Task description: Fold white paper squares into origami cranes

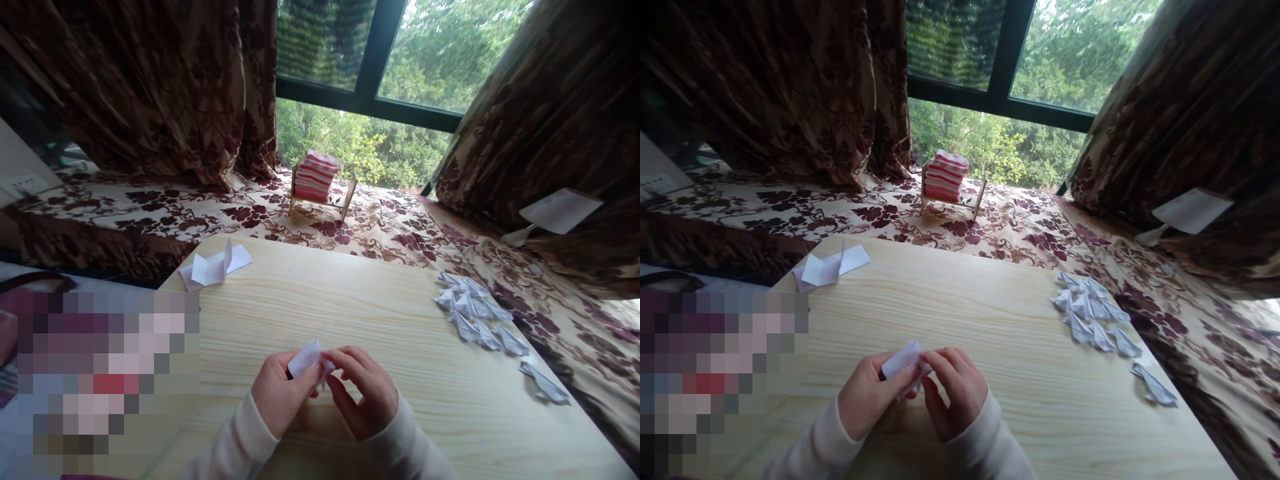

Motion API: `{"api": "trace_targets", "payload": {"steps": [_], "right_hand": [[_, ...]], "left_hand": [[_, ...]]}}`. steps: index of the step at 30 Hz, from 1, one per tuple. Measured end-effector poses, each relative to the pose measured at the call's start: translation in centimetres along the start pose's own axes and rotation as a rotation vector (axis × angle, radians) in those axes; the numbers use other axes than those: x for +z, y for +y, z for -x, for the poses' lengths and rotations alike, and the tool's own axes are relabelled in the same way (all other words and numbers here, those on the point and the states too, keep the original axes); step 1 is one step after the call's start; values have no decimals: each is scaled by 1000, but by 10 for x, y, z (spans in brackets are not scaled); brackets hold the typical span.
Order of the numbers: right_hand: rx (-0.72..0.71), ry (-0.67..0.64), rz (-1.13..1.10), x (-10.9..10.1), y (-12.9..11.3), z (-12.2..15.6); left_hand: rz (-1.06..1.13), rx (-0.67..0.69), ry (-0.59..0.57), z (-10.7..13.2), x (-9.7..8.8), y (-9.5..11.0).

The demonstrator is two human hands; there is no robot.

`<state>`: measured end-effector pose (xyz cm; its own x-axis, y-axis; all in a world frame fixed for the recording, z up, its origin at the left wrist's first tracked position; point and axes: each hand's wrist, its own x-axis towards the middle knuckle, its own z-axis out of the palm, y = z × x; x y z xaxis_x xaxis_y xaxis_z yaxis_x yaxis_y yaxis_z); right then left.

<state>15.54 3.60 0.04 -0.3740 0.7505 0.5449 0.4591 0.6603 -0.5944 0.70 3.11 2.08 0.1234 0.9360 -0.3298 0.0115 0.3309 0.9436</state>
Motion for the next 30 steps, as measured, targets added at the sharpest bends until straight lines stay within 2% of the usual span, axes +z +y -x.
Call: {"api": "trace_targets", "payload": {"steps": [11,17,23,30], "right_hand": [[21,16,-2,5,3,4],[44,9,-26,5,2,6],[48,2,-28,2,-1,4],[-1,-44,26,-2,-1,1]], "left_hand": [[95,-1,73,-2,-3,-11],[123,7,25,-1,-3,-10],[123,1,25,-2,-4,-11],[124,-4,-9,-5,-6,-10]]}}
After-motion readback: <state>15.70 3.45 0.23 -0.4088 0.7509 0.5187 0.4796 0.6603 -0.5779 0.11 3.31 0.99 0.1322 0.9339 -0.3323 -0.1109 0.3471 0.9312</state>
